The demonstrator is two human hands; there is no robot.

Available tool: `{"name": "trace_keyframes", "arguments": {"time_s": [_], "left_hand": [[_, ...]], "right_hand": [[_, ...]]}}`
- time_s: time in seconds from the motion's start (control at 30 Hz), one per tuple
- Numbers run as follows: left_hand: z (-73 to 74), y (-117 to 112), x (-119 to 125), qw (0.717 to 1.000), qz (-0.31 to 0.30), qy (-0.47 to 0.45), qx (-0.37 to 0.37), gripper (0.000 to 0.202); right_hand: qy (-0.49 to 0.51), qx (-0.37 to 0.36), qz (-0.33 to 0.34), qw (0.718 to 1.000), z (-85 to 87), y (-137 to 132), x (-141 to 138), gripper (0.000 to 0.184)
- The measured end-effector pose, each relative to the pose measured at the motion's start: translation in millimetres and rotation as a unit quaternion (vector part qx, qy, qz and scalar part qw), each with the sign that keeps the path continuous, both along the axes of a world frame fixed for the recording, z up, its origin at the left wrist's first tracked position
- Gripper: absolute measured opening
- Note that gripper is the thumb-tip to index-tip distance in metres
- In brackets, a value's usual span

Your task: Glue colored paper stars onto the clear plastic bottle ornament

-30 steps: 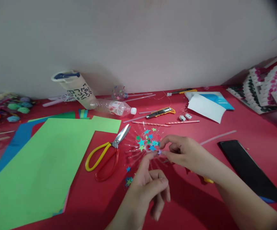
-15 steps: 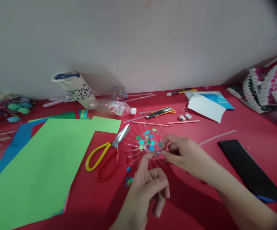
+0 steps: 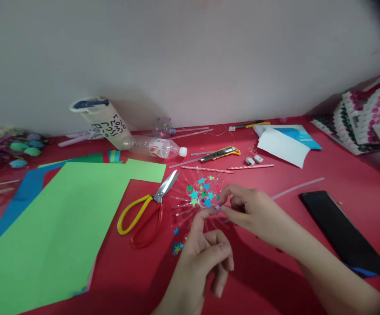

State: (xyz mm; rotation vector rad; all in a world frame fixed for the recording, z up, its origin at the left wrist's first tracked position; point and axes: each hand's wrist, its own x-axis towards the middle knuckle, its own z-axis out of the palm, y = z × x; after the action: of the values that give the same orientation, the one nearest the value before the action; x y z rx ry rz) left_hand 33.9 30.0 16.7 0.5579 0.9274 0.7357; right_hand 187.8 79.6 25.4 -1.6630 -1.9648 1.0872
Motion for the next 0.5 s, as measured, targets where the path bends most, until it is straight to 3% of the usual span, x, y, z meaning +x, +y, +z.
{"name": "trace_keyframes", "arguments": {"time_s": [0.27,0.5], "left_hand": [[-0.7,-0.7,-0.6,1.000,-0.005,-0.002,-0.001,0.043],[-2.6,-0.5,0.1,1.000,0.001,-0.004,0.004,0.041]], "right_hand": [[0.007,-0.003,-0.002,1.000,-1.4,1.1,0.6,0.015],[0.056,-0.047,0.012,0.997,-3.5,3.8,4.5,0.011]]}}
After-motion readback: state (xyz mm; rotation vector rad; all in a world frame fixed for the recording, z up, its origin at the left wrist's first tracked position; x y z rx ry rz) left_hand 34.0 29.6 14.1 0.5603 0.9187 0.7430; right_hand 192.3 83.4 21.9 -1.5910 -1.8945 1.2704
